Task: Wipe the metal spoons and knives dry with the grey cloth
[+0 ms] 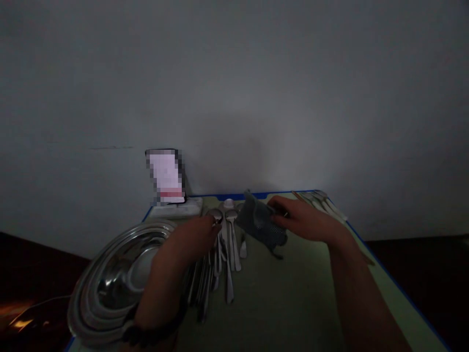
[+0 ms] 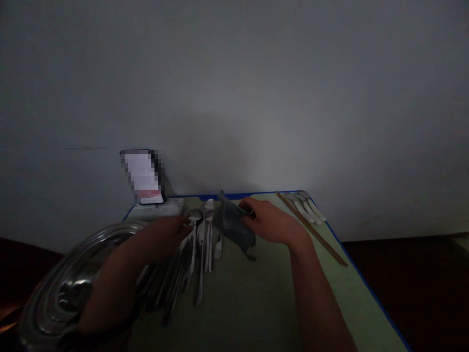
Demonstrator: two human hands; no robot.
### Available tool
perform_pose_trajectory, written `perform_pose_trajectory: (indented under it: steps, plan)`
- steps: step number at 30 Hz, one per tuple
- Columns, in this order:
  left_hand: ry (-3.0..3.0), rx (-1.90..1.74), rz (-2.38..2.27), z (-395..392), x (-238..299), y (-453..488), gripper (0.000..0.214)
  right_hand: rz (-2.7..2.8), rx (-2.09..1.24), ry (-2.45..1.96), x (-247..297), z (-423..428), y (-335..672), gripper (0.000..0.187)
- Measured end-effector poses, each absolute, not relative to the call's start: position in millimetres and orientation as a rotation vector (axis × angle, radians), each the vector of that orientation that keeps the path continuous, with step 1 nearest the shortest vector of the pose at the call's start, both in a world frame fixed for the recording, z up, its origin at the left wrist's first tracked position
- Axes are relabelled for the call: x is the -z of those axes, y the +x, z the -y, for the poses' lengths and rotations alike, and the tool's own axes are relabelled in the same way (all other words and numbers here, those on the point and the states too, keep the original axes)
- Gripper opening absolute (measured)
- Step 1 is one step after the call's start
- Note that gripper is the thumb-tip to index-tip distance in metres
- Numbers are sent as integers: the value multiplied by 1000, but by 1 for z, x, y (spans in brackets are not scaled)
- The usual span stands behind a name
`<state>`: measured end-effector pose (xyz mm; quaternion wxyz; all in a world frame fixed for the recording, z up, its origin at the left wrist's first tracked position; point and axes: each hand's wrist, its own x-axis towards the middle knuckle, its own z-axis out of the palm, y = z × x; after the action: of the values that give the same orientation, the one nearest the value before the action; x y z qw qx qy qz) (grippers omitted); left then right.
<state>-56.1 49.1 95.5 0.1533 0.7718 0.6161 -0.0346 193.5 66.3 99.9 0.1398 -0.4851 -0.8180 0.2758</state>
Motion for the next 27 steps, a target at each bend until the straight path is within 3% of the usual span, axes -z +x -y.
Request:
perform_pose_trajectory:
  steps: [13, 27]
  plan:
    - [2211, 288, -1859, -51, -56, 7, 33, 2350, -634, -1584, -100, -70, 217, 18]
    - [2188, 396, -1826, -51, -51, 17, 31, 2402, -661, -1518, -102, -69, 224, 18]
